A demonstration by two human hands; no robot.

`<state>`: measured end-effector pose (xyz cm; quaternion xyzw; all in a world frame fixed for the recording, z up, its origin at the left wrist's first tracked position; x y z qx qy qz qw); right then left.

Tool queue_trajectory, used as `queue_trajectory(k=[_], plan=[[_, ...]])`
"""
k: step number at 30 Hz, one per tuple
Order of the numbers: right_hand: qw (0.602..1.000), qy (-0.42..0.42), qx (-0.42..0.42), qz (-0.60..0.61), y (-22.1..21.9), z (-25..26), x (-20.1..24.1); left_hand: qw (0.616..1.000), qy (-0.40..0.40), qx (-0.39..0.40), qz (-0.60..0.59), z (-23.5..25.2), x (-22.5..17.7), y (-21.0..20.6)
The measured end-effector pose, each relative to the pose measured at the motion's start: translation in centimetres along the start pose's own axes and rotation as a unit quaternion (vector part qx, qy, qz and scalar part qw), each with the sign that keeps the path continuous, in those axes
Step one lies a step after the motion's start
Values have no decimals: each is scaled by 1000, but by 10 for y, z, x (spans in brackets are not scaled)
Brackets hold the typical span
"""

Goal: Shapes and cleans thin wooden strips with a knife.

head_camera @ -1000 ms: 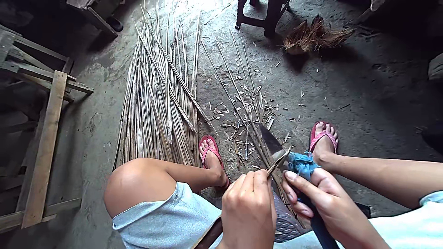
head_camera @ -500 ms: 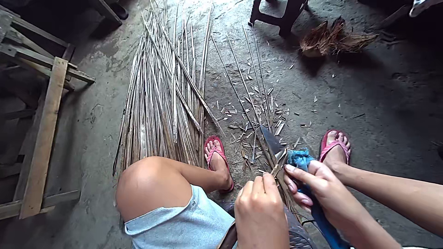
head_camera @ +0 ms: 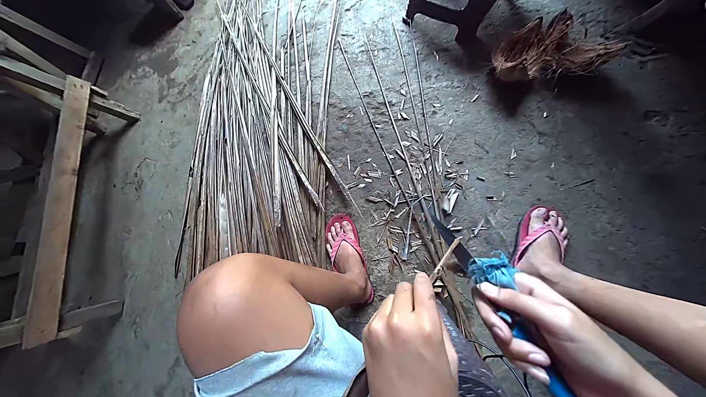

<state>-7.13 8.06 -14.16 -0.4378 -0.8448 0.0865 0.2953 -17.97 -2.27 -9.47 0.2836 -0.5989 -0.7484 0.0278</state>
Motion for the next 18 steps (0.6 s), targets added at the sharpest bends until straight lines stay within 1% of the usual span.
queue_trajectory(k=[2,3,5,7,9,11,14,18], plan=[[999,22,-2,23,1,-8,-6,1000,9,1,-12,1,0,3],[998,48,-3,34,2,-11,-7,999,15,5,-30,1,1,5],[993,107,18,47,5,-16,-7,995,24,24,-96,0,3,8],[989,135,55,28,1,-24,-5,984,22,49,-168,0,3,10],[989,123,84,-19,-7,-30,-6,974,16,66,-218,-1,1,11],[988,97,114,-30,-12,-32,-11,968,10,71,-242,-2,-1,11],[987,76,142,7,-14,-31,-15,962,-1,77,-261,-4,-4,11],[984,78,159,36,-10,-31,-14,955,-15,81,-286,-6,-7,13]])
Point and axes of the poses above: each hand's wrist, its own z-axis towards the middle knuckle, its own y-axis out of the back of the hand, x = y × z, the point moved 4 cm from there along z, towards the middle knuckle, and after that the axes turned 12 degrees about -y, right-handed, at the moved point
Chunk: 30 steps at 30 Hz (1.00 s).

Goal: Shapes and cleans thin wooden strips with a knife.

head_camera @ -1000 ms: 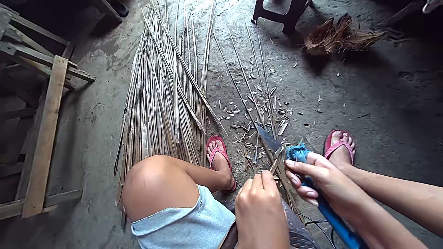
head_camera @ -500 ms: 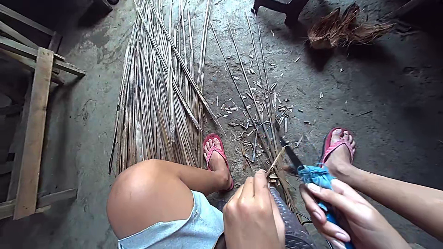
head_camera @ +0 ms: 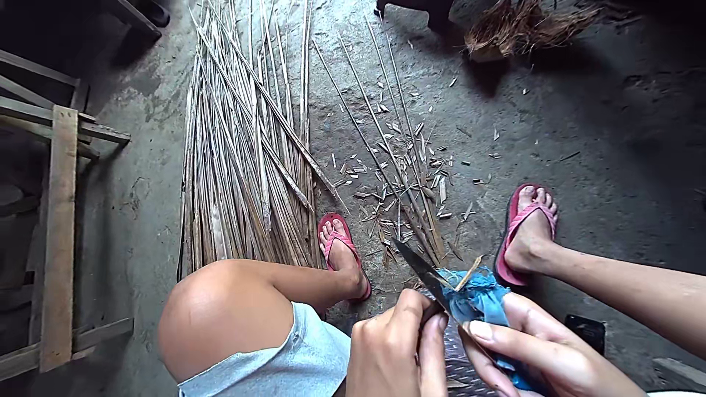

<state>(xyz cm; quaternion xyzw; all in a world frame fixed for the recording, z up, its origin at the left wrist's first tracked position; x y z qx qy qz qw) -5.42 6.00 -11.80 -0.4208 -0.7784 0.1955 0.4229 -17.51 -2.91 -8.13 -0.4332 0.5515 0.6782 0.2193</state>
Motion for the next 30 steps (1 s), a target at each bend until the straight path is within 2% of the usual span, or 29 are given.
queue_trajectory(k=[6,8,11,12,16,19,21,23,26,28,30], plan=[[998,40,-24,-42,6,2,-3,1000,9,9,-28,-2,4,-1],[992,69,-79,-75,14,2,1,999,16,11,-31,-3,6,-1],[965,111,-221,-83,54,-3,23,998,20,21,-60,-7,8,5],[963,121,-229,-72,64,-8,31,998,20,21,-64,-7,8,7],[989,88,-102,-58,38,-13,31,999,38,9,-38,-6,15,3],[997,41,-56,-28,20,-3,11,999,41,7,-20,-6,16,3],[997,36,-65,-3,16,1,6,999,39,7,-4,-6,15,2],[992,76,-94,25,20,0,7,999,31,9,5,-6,13,3],[961,181,-208,11,35,-3,21,1000,7,10,22,-6,10,4],[942,215,-256,-21,42,-7,28,999,-7,11,34,-5,7,3],[964,161,-202,-54,36,-11,28,999,-15,8,47,-5,5,3]])
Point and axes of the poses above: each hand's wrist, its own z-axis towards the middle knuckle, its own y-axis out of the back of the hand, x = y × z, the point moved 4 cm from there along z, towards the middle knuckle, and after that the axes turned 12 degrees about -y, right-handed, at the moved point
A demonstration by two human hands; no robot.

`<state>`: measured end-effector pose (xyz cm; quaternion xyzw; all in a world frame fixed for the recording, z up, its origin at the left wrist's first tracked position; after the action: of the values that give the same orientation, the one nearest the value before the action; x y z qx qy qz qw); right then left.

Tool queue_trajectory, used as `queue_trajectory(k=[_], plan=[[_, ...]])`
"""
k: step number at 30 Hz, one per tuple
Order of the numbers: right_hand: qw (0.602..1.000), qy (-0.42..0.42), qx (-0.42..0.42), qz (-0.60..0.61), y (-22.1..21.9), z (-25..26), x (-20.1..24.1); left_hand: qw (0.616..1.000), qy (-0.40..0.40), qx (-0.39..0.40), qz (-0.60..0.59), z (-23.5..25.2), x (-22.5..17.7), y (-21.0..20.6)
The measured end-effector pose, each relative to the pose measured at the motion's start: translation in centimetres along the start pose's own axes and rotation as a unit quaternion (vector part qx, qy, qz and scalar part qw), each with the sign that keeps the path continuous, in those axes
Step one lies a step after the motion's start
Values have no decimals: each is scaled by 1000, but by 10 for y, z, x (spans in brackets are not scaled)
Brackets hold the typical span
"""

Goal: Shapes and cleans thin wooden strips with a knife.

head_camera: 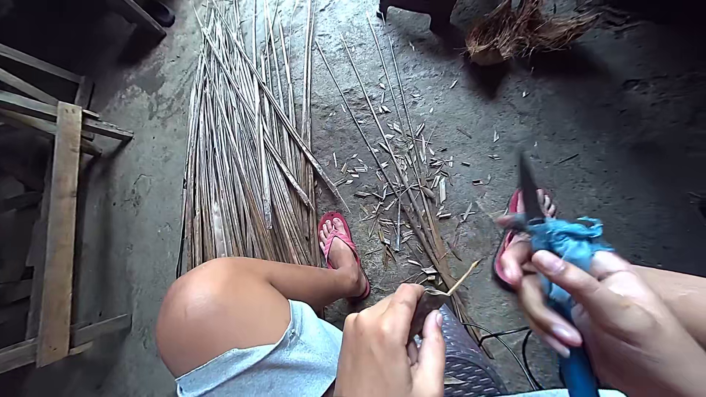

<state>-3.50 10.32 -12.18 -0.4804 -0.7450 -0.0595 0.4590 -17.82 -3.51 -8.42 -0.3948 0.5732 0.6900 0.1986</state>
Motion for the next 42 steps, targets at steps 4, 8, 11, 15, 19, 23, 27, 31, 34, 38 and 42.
queue_trajectory(k=[4,8,11,15,19,23,27,31,34,38,42], plan=[[969,-163,179,44,-18,-15,-8,999,-22,3,24,-1,-2,-1],[946,-176,255,90,-23,-16,-16,998,-40,37,43,-2,-11,1],[944,-153,272,107,-26,-17,-17,997,-50,56,23,-2,-17,3],[940,-115,304,104,-29,-25,-12,996,-85,26,5,-1,-21,3],[938,-93,323,85,-32,-33,-10,992,-126,17,12,1,-24,3],[939,-79,323,86,-33,-35,-11,990,-140,23,13,2,-33,5],[946,-60,309,82,-33,-37,-10,989,-146,3,3,1,-33,3],[947,-61,307,67,-28,-28,-17,988,-151,-6,1,-1,-28,2],[947,-73,307,63,-26,-19,-24,990,-142,-10,7,-2,-24,0],[947,-77,302,79,-29,-10,-36,990,-136,-7,23,-1,-14,-1],[989,-33,126,71,-5,9,-48,992,-127,-2,-27,-6,-13,9]])
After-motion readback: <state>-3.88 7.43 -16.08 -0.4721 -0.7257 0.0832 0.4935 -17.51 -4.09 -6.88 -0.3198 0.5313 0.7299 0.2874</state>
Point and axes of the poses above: each hand's wrist, its own z-axis towards the middle knuckle, its own y-axis out of the back of the hand, x = y × z, the point moved 4 cm from there along z, towards the middle knuckle, and after that the axes turned 12 degrees about -y, right-handed, at the moved point
